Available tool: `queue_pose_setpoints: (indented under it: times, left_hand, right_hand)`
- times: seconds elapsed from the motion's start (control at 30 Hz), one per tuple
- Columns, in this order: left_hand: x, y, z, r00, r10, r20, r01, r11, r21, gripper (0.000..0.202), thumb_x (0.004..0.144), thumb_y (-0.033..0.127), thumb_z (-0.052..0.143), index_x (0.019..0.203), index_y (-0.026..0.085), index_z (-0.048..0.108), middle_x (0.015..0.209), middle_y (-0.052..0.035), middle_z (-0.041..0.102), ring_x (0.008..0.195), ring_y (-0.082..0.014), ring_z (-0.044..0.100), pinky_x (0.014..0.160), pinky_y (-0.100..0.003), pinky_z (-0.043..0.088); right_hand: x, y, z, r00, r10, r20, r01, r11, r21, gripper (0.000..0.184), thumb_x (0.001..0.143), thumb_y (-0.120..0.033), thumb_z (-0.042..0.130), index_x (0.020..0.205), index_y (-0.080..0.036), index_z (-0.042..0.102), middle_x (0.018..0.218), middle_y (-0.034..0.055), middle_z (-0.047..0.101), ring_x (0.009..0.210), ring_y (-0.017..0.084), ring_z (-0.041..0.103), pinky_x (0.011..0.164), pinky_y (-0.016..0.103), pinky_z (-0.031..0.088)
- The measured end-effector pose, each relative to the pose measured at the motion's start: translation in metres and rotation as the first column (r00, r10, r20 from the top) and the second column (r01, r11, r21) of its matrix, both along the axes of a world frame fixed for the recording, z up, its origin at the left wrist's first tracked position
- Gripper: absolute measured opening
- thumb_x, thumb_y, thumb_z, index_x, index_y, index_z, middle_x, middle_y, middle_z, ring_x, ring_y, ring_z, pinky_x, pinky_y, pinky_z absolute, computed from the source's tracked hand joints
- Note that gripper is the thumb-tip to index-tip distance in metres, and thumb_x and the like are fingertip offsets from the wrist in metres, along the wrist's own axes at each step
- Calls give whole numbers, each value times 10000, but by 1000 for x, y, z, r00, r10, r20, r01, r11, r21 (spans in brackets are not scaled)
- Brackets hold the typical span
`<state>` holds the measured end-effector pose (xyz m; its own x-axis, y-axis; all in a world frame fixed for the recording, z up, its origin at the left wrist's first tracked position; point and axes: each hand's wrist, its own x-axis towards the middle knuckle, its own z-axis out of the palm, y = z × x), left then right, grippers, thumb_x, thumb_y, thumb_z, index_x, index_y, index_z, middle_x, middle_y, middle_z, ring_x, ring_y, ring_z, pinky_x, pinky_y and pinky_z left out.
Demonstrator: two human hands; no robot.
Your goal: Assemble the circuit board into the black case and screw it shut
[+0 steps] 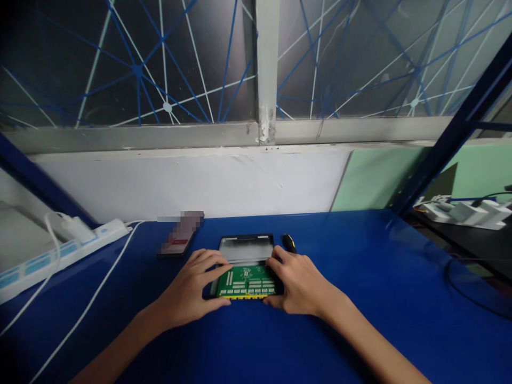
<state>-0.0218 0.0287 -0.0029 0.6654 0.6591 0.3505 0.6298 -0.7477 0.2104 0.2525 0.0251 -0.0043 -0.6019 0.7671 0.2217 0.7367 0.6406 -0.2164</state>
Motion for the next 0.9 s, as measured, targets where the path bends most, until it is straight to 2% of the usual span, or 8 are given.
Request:
queue_pose_setpoints:
  times: [0.33,0.47,0.73,0.9]
  left_hand:
    - [-2,3,-2,1000,8,16,-9,998,57,557,688,432,801,1165,217,610,1080,-72,664,1021,-285,559,867,-445,401]
    - [-2,3,-1,1000,10,2,-10,998,59,588,665,412,824,1173,216,602,1085,-65,667,1028,-286,557,865,-443,401]
    - [-1,3,0,1000,19,-9,-18,999,52,518,700,402,796,1153,221,623,1065,-66,666,1004,-283,561,851,-434,401]
    - [-2,3,-1,1000,15,-26,-14,999,42,576,659,384,832,1162,212,610,1065,-64,663,1006,-287,560,855,-443,398]
  right_hand:
    - [0,1,-1,999,-3,47,3,1000,6,486,729,-446,699,1081,-117,640,1015,115,589,734,211,589,564,304,359]
    - [-1,1,0,999,-6,54,6,1000,1,481,729,-449,701,1064,-108,651,1027,123,592,740,222,600,565,311,371]
    - [0,2,-3,1000,-1,30,0,1000,7,493,729,-447,711,1092,-120,644,1006,117,596,733,213,595,563,302,368]
    - [1,3,-5,999,3,34,-4,1000,29,505,732,-448,716,1114,-128,632,1016,113,596,729,209,597,564,298,363]
